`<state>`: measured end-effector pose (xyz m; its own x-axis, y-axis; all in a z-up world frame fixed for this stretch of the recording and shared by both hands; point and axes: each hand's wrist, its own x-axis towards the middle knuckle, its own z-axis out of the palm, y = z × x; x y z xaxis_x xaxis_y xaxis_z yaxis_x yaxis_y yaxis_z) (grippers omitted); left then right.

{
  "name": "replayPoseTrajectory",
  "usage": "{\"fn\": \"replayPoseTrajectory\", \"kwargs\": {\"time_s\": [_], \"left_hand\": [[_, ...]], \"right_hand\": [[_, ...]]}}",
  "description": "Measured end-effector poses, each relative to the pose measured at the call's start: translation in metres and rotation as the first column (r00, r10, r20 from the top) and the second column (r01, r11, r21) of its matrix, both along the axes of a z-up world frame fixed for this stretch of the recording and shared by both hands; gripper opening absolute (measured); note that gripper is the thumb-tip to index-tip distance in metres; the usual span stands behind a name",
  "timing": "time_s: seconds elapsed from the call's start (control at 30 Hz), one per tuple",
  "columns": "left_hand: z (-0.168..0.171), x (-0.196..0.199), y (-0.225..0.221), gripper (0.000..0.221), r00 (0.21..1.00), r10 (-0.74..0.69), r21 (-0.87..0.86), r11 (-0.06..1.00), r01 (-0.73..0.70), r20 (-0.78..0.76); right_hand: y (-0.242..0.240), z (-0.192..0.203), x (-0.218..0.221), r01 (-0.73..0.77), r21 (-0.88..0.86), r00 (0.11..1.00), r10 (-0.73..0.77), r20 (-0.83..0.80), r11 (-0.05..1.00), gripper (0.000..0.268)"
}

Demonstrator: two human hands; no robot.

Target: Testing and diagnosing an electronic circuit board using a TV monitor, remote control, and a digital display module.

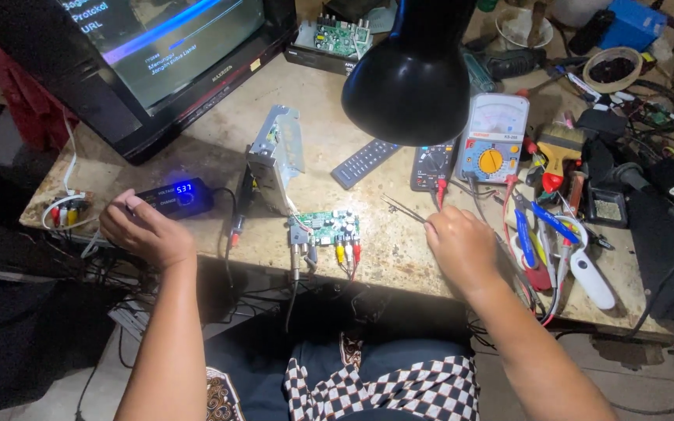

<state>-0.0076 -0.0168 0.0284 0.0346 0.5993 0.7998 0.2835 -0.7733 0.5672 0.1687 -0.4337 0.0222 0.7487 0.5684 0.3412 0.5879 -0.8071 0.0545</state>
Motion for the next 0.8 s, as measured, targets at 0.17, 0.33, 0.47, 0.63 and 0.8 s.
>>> {"fn": "replayPoseTrajectory", "kwargs": {"time_s": [0.17, 0.33, 0.47, 0.63, 0.8], "left_hand": [[-0.001, 0.000, 0.002, 0.026, 1.000, -0.018, 0.030, 0.999, 0.018, 0.008], [-0.002, -0.002, 0.003, 0.027, 1.000, -0.013, 0.043, 0.999, 0.013, 0.004], [-0.003, 0.000, 0.003, 0.027, 0.999, -0.012, 0.034, 0.999, 0.011, 0.029], [-0.002, -0.005, 0.001, 0.027, 0.997, -0.024, 0.007, 1.000, 0.024, 0.078], [-0.031, -0.001, 0.020, 0.028, 0.993, -0.044, -0.009, 0.999, 0.045, 0.113]], "right_hand": [[-0.007, -0.002, -0.005, 0.044, 0.025, 0.997, -0.043, -0.058, 0.999, 0.015], [-0.017, 0.005, -0.017, 0.093, 0.055, 0.993, -0.089, -0.079, 0.994, 0.015], [-0.029, 0.015, -0.038, 0.052, 0.177, 0.999, -0.052, -0.003, 0.983, 0.008], [-0.046, 0.030, -0.070, 0.059, 0.392, 0.979, 0.024, -0.203, 0.918, 0.006], [-0.053, 0.055, -0.103, 0.328, 0.617, 0.771, 0.174, -0.612, 0.715, 0.010]]}}
